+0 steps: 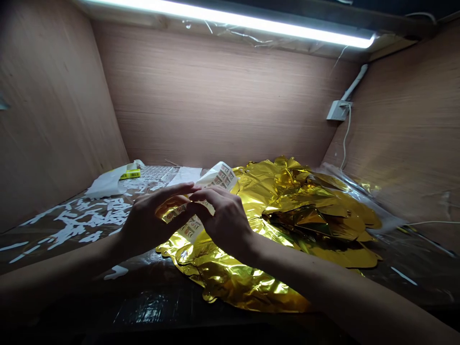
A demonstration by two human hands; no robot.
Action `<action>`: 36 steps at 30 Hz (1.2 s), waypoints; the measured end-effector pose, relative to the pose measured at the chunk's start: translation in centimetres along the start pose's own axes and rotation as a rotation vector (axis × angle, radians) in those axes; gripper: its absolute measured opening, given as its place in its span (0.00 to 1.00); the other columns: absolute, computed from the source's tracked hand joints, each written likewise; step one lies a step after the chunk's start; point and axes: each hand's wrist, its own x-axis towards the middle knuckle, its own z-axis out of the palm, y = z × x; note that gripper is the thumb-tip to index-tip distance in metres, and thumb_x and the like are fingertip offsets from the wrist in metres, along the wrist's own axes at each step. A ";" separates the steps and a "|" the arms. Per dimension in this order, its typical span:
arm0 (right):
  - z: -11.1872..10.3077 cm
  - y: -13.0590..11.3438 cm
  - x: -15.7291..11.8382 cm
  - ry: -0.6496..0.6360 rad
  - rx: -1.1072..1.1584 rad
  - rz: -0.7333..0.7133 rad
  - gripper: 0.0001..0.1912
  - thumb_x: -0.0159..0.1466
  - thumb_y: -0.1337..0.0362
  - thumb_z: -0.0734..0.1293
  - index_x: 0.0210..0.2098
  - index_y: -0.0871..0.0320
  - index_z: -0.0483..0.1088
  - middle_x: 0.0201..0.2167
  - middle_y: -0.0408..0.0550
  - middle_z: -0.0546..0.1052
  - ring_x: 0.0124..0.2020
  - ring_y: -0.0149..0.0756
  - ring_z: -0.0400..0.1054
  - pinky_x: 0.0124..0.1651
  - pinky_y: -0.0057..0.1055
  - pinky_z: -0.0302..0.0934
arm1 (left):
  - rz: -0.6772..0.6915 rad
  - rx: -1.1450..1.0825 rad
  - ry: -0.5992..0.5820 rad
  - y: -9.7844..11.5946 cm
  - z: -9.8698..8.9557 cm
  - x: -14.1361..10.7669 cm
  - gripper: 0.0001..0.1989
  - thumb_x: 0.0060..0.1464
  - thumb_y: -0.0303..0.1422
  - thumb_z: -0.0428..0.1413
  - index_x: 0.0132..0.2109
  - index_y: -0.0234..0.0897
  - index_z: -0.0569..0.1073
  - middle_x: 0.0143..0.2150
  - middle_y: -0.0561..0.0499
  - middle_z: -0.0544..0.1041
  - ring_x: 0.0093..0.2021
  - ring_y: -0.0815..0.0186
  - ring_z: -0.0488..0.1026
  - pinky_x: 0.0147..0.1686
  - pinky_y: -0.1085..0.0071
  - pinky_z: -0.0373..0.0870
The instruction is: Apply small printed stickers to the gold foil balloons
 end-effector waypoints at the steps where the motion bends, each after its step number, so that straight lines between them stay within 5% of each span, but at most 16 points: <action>1: 0.0 0.0 0.0 0.001 0.003 0.016 0.05 0.65 0.69 0.74 0.41 0.57 0.77 0.41 0.46 0.83 0.41 0.35 0.78 0.46 0.35 0.72 | -0.008 0.003 -0.006 0.0 0.0 0.0 0.25 0.58 0.26 0.65 0.61 0.43 0.72 0.52 0.49 0.82 0.44 0.65 0.83 0.47 0.69 0.83; 10: -0.2 -0.2 0.1 0.001 0.038 0.118 0.04 0.64 0.68 0.74 0.39 0.54 0.79 0.37 0.41 0.84 0.36 0.33 0.77 0.44 0.34 0.72 | -0.092 0.015 0.059 -0.2 -0.1 -0.1 0.18 0.56 0.32 0.68 0.53 0.39 0.75 0.44 0.49 0.84 0.42 0.64 0.84 0.46 0.69 0.84; 28: -1.2 0.4 0.9 -0.042 0.002 0.013 0.04 0.67 0.71 0.68 0.38 0.56 0.74 0.38 0.45 0.82 0.40 0.35 0.76 0.45 0.36 0.70 | -0.216 0.000 0.102 -2.0 -0.3 -0.3 0.19 0.51 0.36 0.70 0.48 0.39 0.77 0.42 0.47 0.85 0.40 0.60 0.85 0.46 0.63 0.85; 32: -3.1 0.2 1.2 -0.056 0.322 0.248 0.01 0.65 0.68 0.70 0.37 0.57 0.75 0.37 0.46 0.81 0.38 0.34 0.75 0.43 0.35 0.71 | -0.289 -0.039 0.186 -4.6 -0.9 -0.1 0.18 0.51 0.34 0.69 0.49 0.39 0.77 0.42 0.49 0.83 0.43 0.62 0.83 0.48 0.64 0.83; 36: -3.3 0.6 -0.4 -0.425 0.635 0.689 0.11 0.56 0.61 0.79 0.31 0.60 0.77 0.28 0.45 0.79 0.28 0.30 0.72 0.31 0.28 0.68 | -0.228 0.124 0.131 -6.0 -1.4 0.0 0.18 0.57 0.30 0.62 0.55 0.37 0.76 0.46 0.50 0.81 0.45 0.64 0.80 0.51 0.66 0.80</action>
